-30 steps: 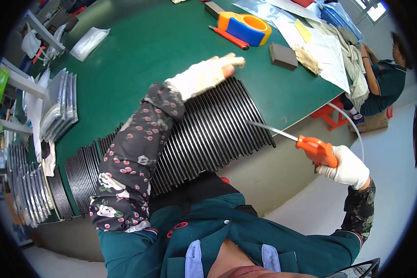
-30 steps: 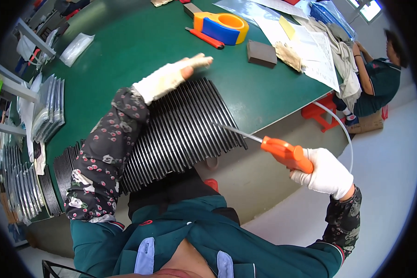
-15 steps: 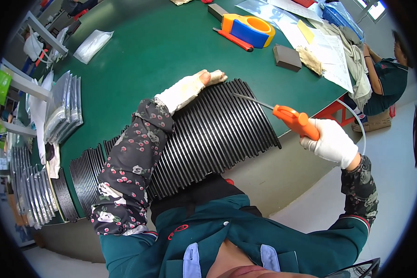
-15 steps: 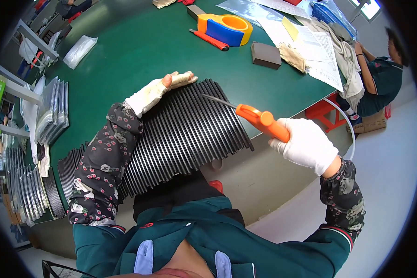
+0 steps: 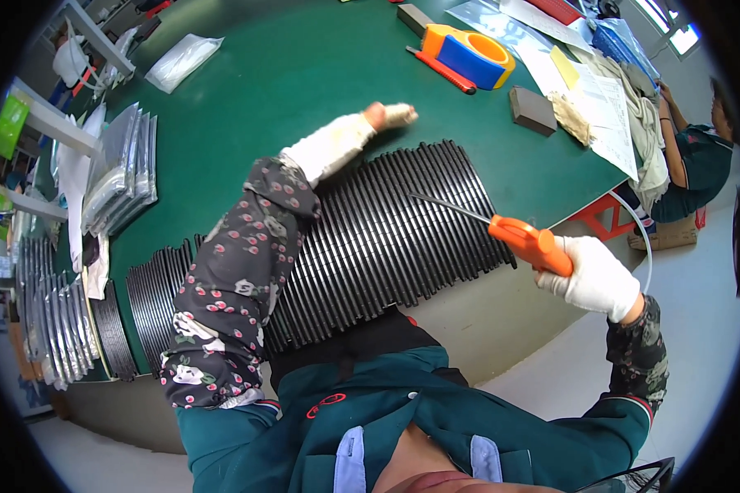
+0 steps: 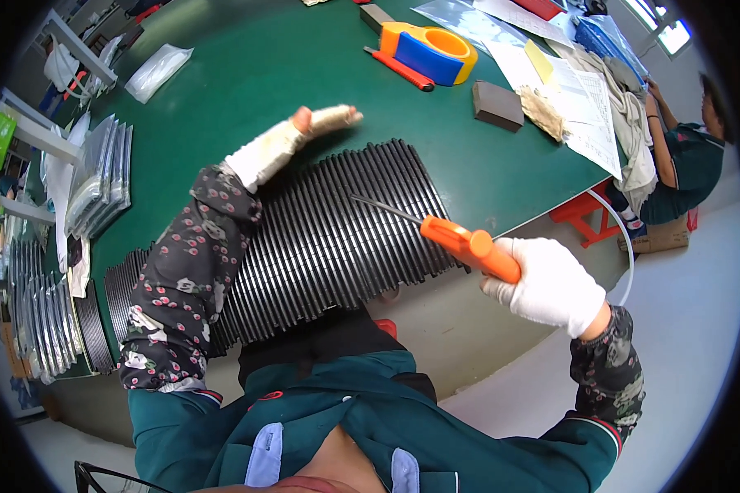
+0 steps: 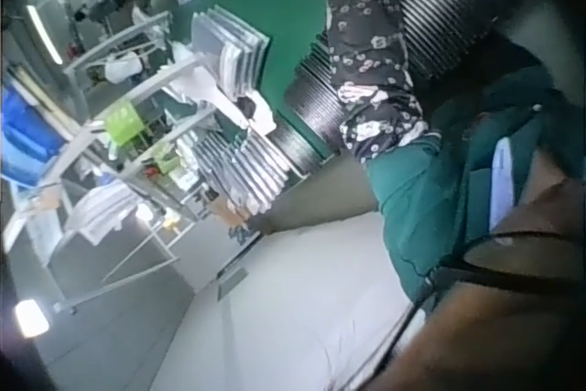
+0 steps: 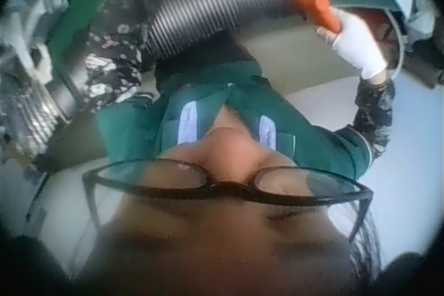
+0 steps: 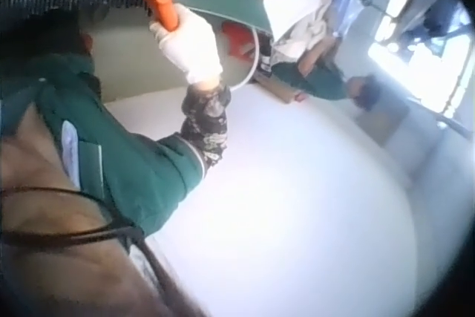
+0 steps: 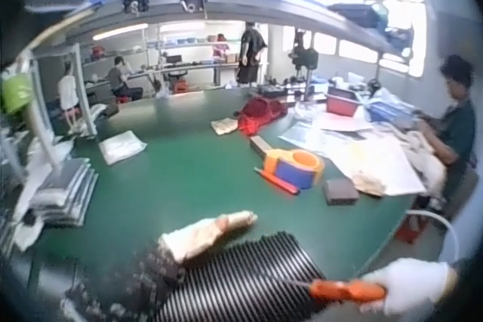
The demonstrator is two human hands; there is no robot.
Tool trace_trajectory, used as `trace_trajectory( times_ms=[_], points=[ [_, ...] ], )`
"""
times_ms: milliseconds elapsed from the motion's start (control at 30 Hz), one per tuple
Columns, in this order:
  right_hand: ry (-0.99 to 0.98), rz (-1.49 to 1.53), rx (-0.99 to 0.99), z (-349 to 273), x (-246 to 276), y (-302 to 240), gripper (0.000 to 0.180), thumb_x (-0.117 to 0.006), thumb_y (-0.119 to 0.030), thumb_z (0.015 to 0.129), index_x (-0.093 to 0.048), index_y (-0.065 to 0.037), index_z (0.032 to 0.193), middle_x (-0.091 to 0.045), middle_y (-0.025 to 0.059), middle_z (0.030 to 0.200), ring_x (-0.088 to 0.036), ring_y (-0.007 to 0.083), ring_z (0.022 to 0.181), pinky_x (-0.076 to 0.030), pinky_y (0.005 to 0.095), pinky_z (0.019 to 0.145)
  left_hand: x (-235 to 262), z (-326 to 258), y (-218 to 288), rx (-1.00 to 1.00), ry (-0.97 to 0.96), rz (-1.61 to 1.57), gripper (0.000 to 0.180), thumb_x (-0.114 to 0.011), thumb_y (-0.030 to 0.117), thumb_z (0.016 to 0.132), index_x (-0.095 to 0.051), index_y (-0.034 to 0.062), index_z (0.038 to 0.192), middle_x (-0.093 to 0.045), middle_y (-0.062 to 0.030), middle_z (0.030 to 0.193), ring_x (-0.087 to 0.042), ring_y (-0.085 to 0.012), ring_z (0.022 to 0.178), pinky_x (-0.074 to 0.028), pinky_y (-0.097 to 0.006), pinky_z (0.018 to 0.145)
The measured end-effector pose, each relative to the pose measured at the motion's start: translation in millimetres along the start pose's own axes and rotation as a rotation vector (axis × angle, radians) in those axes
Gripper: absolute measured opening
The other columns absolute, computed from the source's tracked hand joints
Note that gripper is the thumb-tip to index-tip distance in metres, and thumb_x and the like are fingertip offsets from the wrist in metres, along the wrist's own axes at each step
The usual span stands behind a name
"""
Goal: Cleaning a row of industrial fins with an air nozzle and recording progress on a log sheet.
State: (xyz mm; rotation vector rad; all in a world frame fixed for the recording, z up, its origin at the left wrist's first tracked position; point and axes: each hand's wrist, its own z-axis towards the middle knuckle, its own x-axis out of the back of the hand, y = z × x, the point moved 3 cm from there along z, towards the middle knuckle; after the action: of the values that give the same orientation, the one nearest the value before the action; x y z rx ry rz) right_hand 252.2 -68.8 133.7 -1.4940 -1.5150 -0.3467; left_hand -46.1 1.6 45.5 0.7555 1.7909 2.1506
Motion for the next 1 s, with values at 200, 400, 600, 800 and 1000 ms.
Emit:
trace_trajectory(
  times_ms=[200,400,600,800,1000],
  points=[
    [-0.020,0.021,0.038,3.7,-5.0,-5.5,0.021,-0.065,-0.021,0.073,-0.059,-0.007,0.087,-0.060,0.0166,0.072,-0.058,0.0348,0.069,-0.046,0.0383,0.065,11.0,-32.8,-7.6,0.149,0.040,-0.094,0.087,-0.017,0.069,0.084,-0.036,0.0006,0.134,-0.044,-0.0153,0.133,-0.034,-0.0235,0.129,-0.020,-0.035,0.109],
    [0.017,0.033,0.047,4.4,-0.3,-15.5,0.019,-0.064,-0.018,0.073,-0.059,-0.005,0.087,-0.060,0.0164,0.072,-0.058,0.0346,0.067,-0.046,0.0370,0.064,4.6,-36.0,-17.7,0.059,-0.017,-0.086,0.082,-0.025,0.066,0.086,-0.043,-0.0017,0.129,-0.047,-0.0155,0.130,-0.041,-0.0239,0.124,-0.024,-0.034,0.107],
    [-0.010,0.030,0.020,-1.4,-6.2,-15.0,0.018,-0.064,-0.016,0.072,-0.060,-0.005,0.086,-0.059,0.0159,0.069,-0.058,0.0321,0.064,-0.046,0.0358,0.064,4.9,-36.5,-15.3,0.049,-0.028,0.003,0.077,-0.029,0.062,0.088,-0.043,-0.0030,0.128,-0.047,-0.0158,0.130,-0.042,-0.0239,0.124,-0.024,-0.034,0.107],
    [0.048,-0.022,0.029,-7.0,-9.1,-12.3,0.019,-0.064,-0.017,0.072,-0.060,-0.005,0.087,-0.060,0.0146,0.069,-0.057,0.0322,0.063,-0.046,0.0359,0.063,5.2,-35.0,-14.6,0.026,-0.057,0.078,0.079,-0.032,0.062,0.088,-0.041,-0.0047,0.128,-0.046,-0.0164,0.131,-0.040,-0.0245,0.125,-0.023,-0.034,0.108],
    [0.056,0.016,-0.026,-4.9,-8.1,-14.1,0.020,-0.064,-0.017,0.072,-0.060,-0.005,0.089,-0.059,0.0157,0.071,-0.057,0.0334,0.064,-0.046,0.0367,0.063,4.1,-34.7,-11.3,0.064,-0.046,0.086,0.079,-0.033,0.062,0.087,-0.040,-0.0045,0.130,-0.046,-0.0172,0.131,-0.040,-0.0248,0.125,-0.024,-0.034,0.107]
  ],
)
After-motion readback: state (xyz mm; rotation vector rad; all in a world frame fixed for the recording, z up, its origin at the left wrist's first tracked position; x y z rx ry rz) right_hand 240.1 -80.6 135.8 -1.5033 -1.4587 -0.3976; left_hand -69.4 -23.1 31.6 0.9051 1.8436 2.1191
